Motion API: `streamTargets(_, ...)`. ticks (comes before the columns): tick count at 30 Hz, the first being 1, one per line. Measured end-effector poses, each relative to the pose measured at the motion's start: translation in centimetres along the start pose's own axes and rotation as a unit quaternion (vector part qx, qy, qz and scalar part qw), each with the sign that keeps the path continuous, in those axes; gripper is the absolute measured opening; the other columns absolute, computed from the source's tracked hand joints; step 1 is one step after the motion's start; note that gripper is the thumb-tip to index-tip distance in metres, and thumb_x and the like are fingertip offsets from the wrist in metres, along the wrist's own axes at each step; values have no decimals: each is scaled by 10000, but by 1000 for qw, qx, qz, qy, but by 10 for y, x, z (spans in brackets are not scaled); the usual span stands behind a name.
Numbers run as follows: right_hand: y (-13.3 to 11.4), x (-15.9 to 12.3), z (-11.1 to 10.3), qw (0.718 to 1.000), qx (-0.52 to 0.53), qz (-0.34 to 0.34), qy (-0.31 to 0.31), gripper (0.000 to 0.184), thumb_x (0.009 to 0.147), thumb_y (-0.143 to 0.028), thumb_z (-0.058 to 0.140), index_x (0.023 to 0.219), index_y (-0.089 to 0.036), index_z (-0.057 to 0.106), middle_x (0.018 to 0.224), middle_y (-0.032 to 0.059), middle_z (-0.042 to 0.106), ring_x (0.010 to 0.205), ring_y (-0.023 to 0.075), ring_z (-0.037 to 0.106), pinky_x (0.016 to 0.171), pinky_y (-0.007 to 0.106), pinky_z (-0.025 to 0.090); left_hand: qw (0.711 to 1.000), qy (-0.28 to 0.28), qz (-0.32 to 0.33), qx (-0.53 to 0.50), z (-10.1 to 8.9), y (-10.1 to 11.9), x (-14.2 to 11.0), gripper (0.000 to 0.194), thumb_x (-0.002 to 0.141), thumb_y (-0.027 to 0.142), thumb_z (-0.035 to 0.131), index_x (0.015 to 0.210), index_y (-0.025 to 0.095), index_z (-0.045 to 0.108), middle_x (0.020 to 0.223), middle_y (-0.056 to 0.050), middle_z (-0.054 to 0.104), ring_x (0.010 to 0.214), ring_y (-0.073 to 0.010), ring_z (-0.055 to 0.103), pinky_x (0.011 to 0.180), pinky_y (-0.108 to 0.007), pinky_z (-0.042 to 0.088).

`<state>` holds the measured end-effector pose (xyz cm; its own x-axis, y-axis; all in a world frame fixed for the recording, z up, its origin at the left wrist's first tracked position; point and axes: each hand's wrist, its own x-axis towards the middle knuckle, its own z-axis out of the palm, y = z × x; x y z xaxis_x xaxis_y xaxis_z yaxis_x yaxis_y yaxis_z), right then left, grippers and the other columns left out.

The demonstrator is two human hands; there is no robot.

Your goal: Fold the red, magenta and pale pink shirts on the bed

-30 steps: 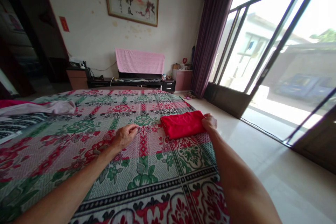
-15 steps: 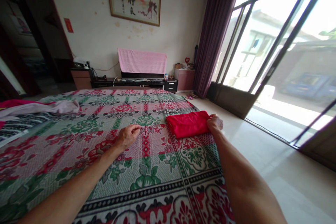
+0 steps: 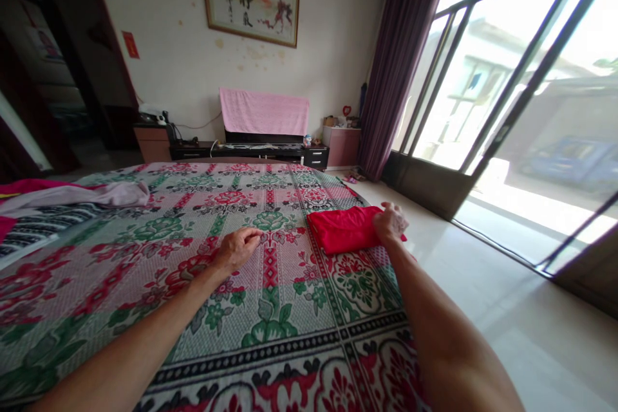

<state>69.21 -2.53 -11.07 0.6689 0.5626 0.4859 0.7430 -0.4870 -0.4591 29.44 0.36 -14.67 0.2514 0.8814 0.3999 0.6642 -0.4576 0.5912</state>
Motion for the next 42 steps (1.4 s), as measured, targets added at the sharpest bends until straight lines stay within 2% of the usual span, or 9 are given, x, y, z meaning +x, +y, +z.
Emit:
streamTargets(2, -22, -11, 5, 995, 28, -89, -18, 338, 818, -215, 476, 1092, -176, 669, 1142, 135, 633, 1009, 251, 587, 872, 332, 424, 1000, -2, -4, -1, 0, 0, 0, 245, 819, 179, 517, 928, 229, 731, 987, -15, 742, 925, -157, 672, 875, -244, 496)
streamTargets(6, -73, -34, 13, 964, 62, -232, -117, 231, 807, -263, 522, 920, -196, 713, 931, 60, 706, 861, 195, 615, 756, 248, 420, 1000, -6, -1, -10, 0, -1, 0, 256, 821, 169, 513, 940, 218, 734, 1005, -26, 739, 942, -159, 671, 883, -247, 494)
streamTargets(11, -112, -58, 13, 939, 13, -264, -218, 306, 818, -434, 551, 792, -185, 727, 735, 43, 701, 718, 174, 618, 624, 232, 378, 1000, -10, -3, -11, -1, 0, 0, 257, 824, 153, 515, 948, 211, 732, 1015, -27, 736, 952, -158, 668, 890, -249, 488)
streamTargets(14, -116, -66, 15, 945, -20, -235, -229, 354, 811, -500, 546, 811, -199, 734, 751, 63, 710, 737, 191, 627, 591, 236, 363, 1000, -13, -3, -8, 0, -1, 0, 254, 828, 149, 515, 950, 204, 730, 1017, -30, 736, 955, -160, 667, 892, -249, 485)
streamTargets(19, -111, -73, 20, 951, -26, -227, -209, 291, 841, -376, 501, 837, -200, 733, 809, 71, 720, 731, 174, 620, 574, 237, 340, 1000, -17, 22, 10, 0, -1, 0, 267, 840, 155, 498, 978, 198, 723, 1017, -42, 729, 946, -166, 664, 891, -259, 491)
streamTargets(26, -108, -82, 23, 957, -27, -231, -171, 332, 904, -361, 441, 910, -180, 720, 878, 78, 710, 779, 160, 603, 618, 231, 344, 971, -47, 206, 107, 5, 6, -6, 322, 850, 158, 495, 1098, 220, 692, 1181, -47, 678, 1074, -200, 602, 995, -340, 449)
streamTargets(30, -107, -84, 21, 956, -28, -238, -172, 341, 923, -357, 414, 938, -187, 709, 912, 68, 703, 807, 154, 598, 650, 231, 351, 953, -71, 264, 130, 11, 4, -4, 347, 907, 221, 444, 1168, 208, 671, 1279, -62, 632, 1152, -214, 560, 1025, -375, 432)
streamTargets(37, -123, -98, 8, 940, -63, -285, -178, 307, 917, -293, 406, 1040, -193, 669, 1060, 102, 658, 918, 202, 594, 731, 282, 384, 938, -138, 232, 219, 13, 20, 0, 477, 848, 155, 427, 1266, 272, 623, 1373, -42, 563, 1155, -268, 541, 958, -420, 447)
streamTargets(42, -133, -120, 13, 902, -66, -367, -217, 276, 916, -233, 421, 1020, -214, 676, 1073, 91, 648, 1001, 218, 552, 859, 335, 355, 937, -164, 203, 234, 14, 38, 4, 487, 815, 110, 395, 1208, 248, 648, 1271, -74, 615, 1055, -266, 565, 869, -381, 463)
